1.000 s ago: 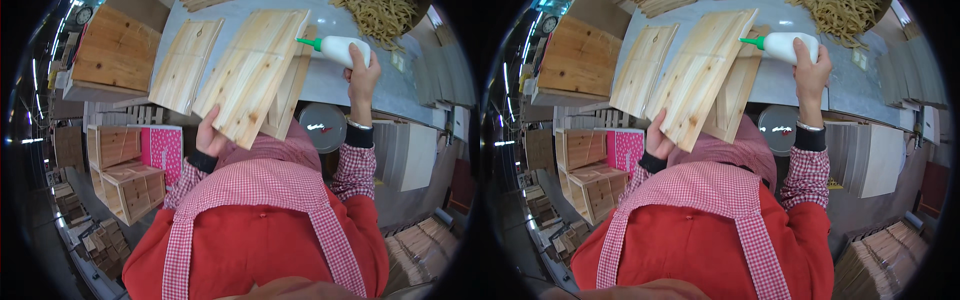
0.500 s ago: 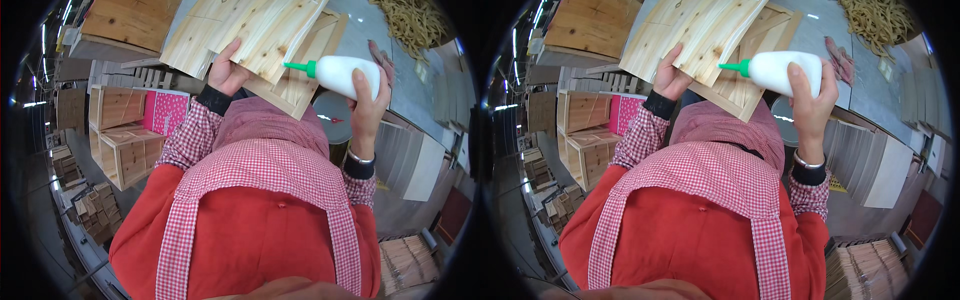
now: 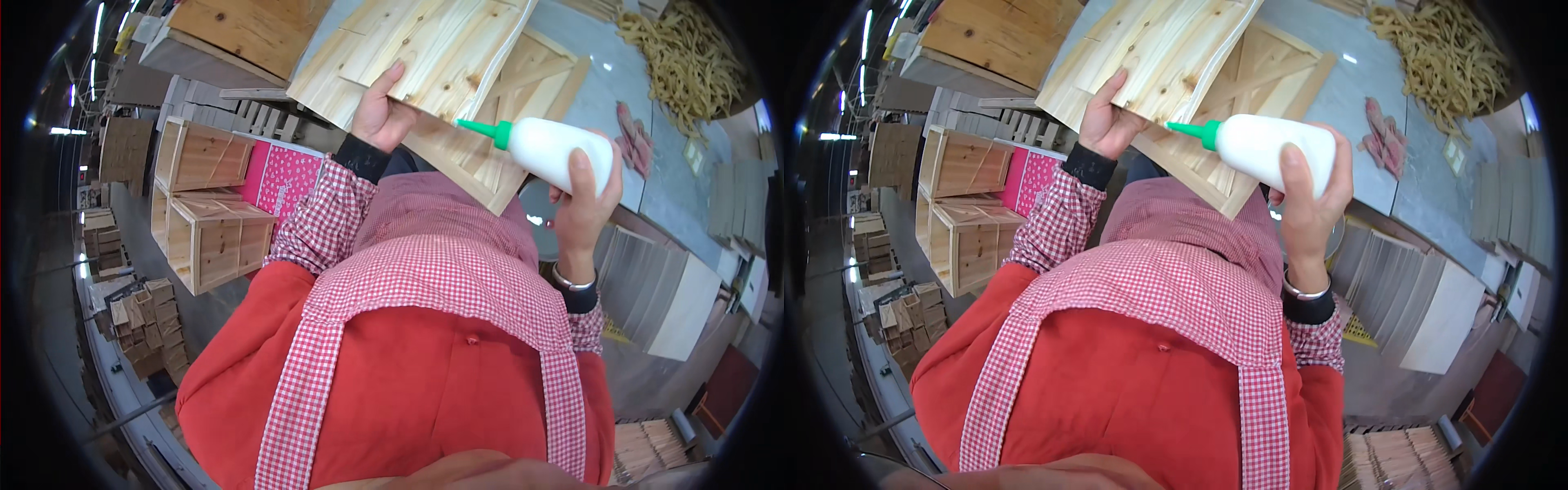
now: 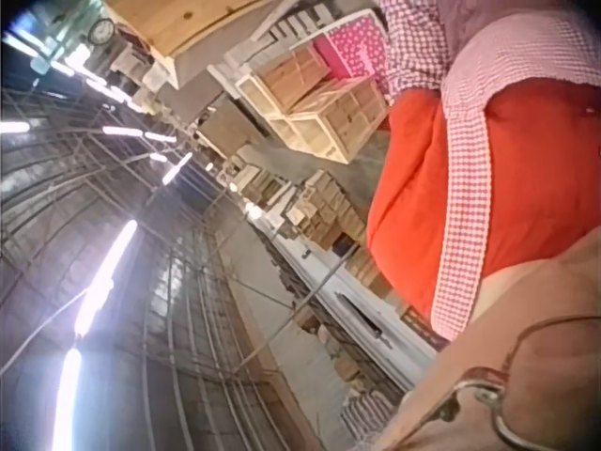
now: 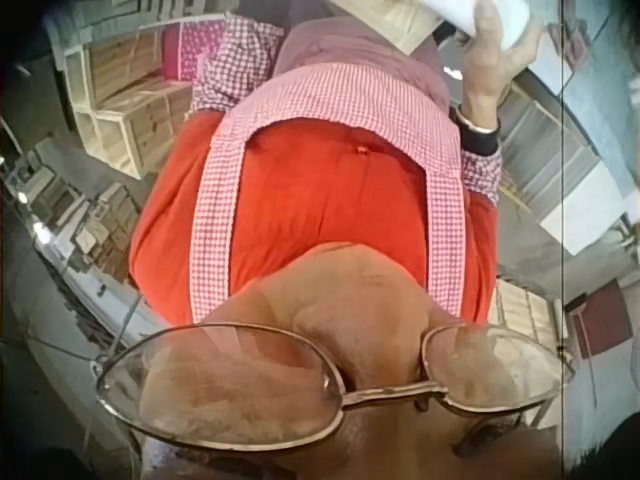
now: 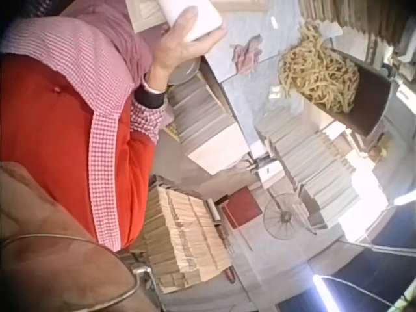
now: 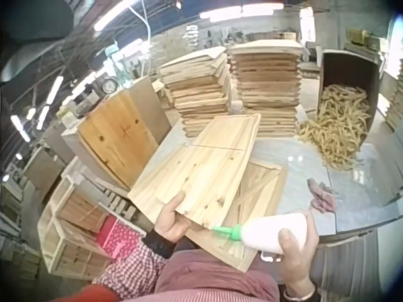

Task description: Applying wood glue to wooden panels and joining them to assemble small wooden boxes.

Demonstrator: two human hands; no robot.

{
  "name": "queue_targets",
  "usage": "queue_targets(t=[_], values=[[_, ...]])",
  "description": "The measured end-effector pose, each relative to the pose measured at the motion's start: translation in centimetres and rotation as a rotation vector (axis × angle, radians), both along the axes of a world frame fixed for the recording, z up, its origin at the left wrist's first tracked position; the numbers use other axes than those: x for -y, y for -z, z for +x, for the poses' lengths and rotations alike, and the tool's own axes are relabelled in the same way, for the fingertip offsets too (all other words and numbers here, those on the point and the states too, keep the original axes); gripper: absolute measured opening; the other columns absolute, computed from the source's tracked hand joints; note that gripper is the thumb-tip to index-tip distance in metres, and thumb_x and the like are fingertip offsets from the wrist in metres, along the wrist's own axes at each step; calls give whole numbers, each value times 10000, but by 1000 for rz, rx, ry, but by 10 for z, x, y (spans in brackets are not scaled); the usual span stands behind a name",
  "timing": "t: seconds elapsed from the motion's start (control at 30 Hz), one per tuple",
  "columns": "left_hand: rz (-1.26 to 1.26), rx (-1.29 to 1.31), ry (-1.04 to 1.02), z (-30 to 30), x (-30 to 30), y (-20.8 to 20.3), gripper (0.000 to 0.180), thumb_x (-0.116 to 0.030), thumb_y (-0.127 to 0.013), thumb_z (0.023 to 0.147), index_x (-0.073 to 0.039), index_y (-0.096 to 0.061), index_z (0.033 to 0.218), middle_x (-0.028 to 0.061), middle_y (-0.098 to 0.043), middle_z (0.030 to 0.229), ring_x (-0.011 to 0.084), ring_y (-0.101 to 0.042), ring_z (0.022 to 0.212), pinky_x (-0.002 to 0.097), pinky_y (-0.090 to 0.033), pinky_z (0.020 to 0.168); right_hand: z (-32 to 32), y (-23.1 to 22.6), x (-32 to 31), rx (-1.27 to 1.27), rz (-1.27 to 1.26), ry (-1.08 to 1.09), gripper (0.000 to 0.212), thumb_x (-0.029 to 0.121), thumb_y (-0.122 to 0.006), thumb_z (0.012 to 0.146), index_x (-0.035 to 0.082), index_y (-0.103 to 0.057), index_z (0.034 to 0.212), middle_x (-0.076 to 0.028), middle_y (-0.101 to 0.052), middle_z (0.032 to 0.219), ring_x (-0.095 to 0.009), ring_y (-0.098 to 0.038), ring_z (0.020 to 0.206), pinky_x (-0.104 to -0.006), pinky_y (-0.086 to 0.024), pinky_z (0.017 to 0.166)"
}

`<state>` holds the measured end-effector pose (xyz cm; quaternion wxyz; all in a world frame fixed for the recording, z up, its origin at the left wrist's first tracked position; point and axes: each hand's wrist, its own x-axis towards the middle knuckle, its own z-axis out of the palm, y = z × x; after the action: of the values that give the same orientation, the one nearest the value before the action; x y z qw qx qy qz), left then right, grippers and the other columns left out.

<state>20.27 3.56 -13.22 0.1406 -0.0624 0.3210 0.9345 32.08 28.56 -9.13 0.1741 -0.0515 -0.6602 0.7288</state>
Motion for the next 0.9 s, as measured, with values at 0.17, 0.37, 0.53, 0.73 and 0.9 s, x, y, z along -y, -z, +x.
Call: queue_targets(t=[0.17, 0.37, 0.53, 0.73, 0.9], values=[[-5, -187, -155, 13, 36, -35, 523, -143, -546, 943, -28, -341, 1410, 150, -436, 1414, 300, -422, 1304, 461, -324, 1108, -14, -18, -11, -286, -243, 228, 520, 362, -538, 890, -25, -426, 1218, -195, -585, 1103, -177, -603, 635, -212, -398, 401], [37, -471, -221, -40, 74, -130, 528, -162, -544, 944, -30, -336, 1412, 147, -424, 1427, 298, -418, 1310, 465, -320, 1114, -25, -28, -35, -345, -288, 328, 633, 435, -465, 901, -57, -381, 1289, -255, -484, 1338, -220, -639, 833, -187, -383, 401], [3, -575, -203, -179, 39, -216, 463, -84, -561, 923, -40, -408, 1358, 147, -494, 1353, 271, -475, 1255, 411, -386, 1063, -33, -5, -41, -249, -333, 407, 665, 460, -436, 908, -72, -388, 1304, -251, -519, 1301, -208, -633, 833, -173, -369, 405], [84, -332, -136, -299, -25, -186, 463, -257, -593, 904, -51, -482, 1303, 156, -422, 1394, 303, -471, 1253, 404, -402, 1043, -14, 14, -49, -198, -324, 482, 478, 422, -453, 956, -30, -548, 1081, -122, -627, 850, -121, -489, 540, -231, -362, 473], [45, -350, -82, -273, -35, -177, 508, -401, -618, 888, -60, -544, 1257, 164, -363, 1429, 329, -468, 1251, 399, -415, 1027, -20, 25, -59, -148, -286, 526, 460, 394, -475, 957, -52, -540, 1048, -124, -612, 804, -129, -501, 538, -252, -387, 477]])
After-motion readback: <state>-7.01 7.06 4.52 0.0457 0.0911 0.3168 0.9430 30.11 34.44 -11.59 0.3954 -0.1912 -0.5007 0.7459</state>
